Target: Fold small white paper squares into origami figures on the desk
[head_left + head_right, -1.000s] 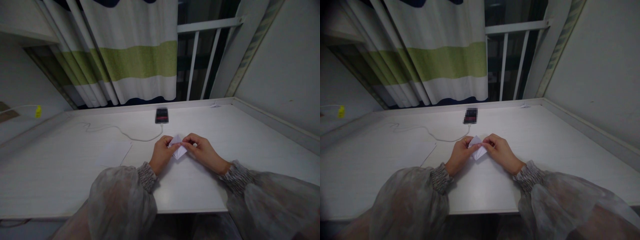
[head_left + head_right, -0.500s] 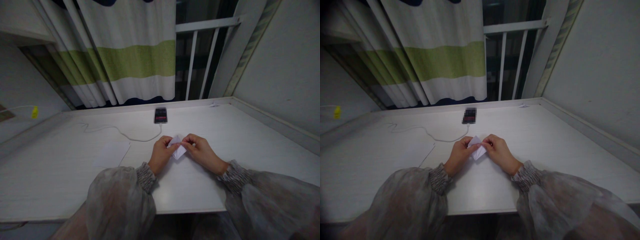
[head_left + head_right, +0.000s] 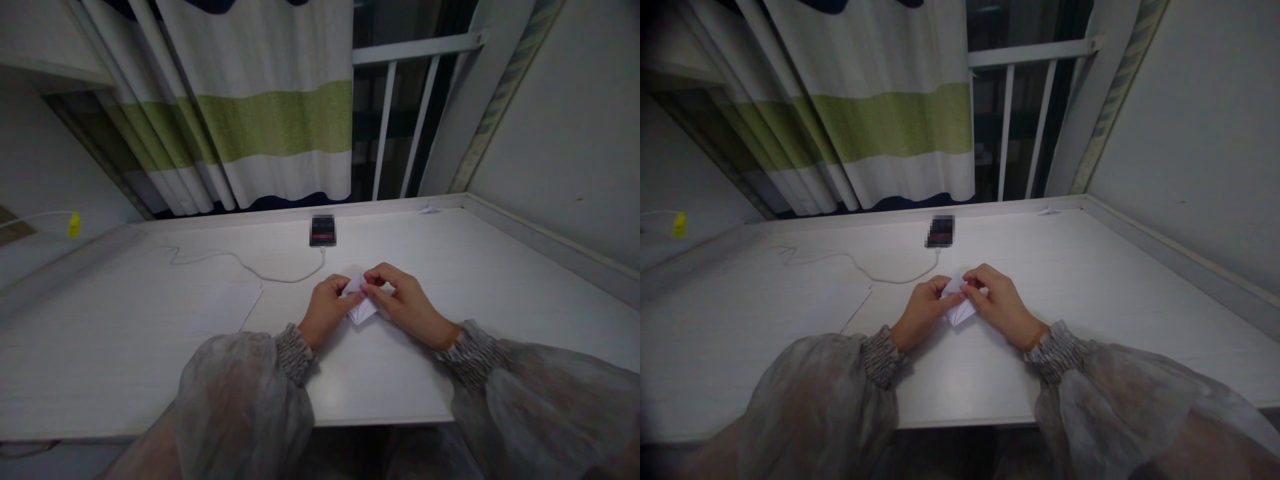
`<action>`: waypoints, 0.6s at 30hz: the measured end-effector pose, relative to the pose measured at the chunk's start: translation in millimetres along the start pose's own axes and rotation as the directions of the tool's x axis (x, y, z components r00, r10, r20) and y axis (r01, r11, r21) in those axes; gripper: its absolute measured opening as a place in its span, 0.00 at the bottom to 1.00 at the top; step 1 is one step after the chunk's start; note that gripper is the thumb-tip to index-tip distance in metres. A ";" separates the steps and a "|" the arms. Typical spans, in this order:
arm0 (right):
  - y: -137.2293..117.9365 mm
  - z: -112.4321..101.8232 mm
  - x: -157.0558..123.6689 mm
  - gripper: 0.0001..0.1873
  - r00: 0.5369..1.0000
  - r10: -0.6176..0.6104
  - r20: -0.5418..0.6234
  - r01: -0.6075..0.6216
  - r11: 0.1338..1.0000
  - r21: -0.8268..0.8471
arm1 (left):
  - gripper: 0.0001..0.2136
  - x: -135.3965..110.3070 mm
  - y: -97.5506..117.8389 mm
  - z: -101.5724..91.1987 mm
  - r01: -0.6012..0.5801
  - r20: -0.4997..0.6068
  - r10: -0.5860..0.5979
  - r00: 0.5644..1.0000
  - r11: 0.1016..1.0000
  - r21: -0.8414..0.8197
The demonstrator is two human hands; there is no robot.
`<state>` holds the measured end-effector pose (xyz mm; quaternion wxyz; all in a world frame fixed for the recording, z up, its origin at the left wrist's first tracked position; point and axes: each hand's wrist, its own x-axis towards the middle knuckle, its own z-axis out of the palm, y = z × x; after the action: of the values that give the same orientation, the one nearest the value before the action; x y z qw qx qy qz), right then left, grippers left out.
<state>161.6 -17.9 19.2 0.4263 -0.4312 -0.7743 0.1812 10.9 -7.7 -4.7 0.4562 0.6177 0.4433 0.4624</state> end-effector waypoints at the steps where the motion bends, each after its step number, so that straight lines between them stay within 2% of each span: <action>1: 0.0 0.2 0.0 0.03 1.000 -0.007 -0.007 0.007 1.000 0.004 | 0.10 -0.4 0.5 0.1 0.003 0.013 -0.003 1.000 1.000 0.013; 11: -0.5 1.0 0.2 0.07 0.997 0.071 -0.008 -0.071 0.997 0.013 | 0.09 -0.5 2.8 -0.2 -0.011 0.048 0.005 0.999 0.991 0.133; 18: -5.2 -0.8 0.8 0.06 1.000 0.010 -0.027 -0.012 0.997 -0.079 | 0.08 -0.3 5.8 0.1 0.022 0.056 -0.030 0.998 0.990 0.140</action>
<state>159.3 -20.2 23.4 0.4181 -0.4545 -0.7727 0.1470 11.7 -9.1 0.8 0.4306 0.6555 0.4692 0.4059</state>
